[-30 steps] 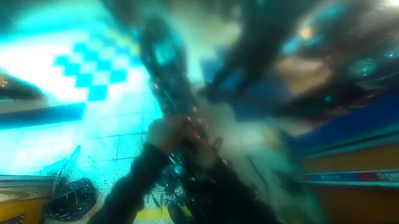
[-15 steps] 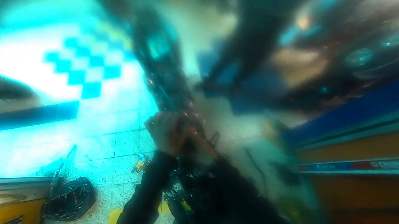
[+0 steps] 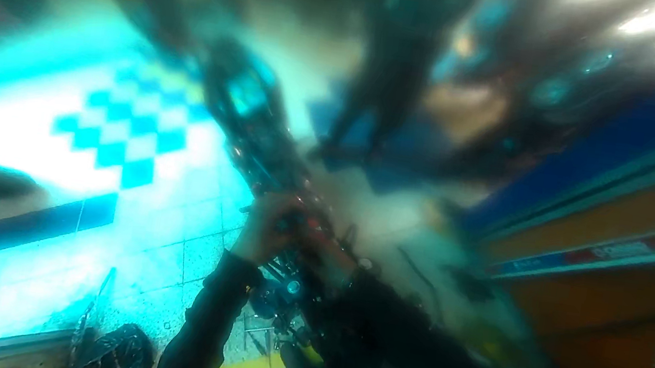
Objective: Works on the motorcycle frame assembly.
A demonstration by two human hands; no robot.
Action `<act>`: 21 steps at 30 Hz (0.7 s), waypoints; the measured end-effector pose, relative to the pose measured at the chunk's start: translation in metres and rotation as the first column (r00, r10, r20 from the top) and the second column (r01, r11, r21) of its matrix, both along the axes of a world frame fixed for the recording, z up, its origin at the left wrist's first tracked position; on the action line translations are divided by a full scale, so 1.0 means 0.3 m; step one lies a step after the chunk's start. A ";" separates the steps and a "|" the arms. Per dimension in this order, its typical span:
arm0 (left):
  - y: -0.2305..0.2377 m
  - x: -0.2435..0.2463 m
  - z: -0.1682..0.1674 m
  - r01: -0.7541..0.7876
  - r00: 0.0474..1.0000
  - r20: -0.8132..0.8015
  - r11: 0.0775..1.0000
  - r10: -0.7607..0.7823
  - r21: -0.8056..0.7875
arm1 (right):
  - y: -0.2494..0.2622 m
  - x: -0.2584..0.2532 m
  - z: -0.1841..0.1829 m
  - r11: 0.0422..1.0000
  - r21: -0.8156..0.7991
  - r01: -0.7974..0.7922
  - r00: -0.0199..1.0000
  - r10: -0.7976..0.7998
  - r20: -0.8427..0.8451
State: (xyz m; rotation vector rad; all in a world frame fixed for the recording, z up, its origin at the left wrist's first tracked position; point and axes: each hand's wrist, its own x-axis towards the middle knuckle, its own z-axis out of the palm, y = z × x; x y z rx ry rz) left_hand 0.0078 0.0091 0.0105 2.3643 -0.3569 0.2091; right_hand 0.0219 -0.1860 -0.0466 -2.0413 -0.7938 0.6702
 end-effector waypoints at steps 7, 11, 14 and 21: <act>-0.067 -0.023 0.158 -0.226 0.963 0.224 0.893 0.146 0.389 | 0.035 0.095 0.081 0.972 0.214 -0.093 0.995 0.085 0.046; -0.096 0.008 0.111 -0.327 0.941 0.076 0.833 0.329 0.445 | 0.043 0.146 0.026 0.987 0.067 -0.143 0.990 0.142 0.009; -0.111 0.011 0.080 -0.349 0.924 0.017 0.824 0.383 0.447 | 0.034 0.128 0.006 0.991 0.067 -0.113 0.993 0.115 -0.028; -0.169 0.022 0.096 -0.418 0.826 -0.059 0.679 0.561 0.604 | 0.046 0.136 -0.031 0.993 0.059 -0.098 0.994 0.100 -0.036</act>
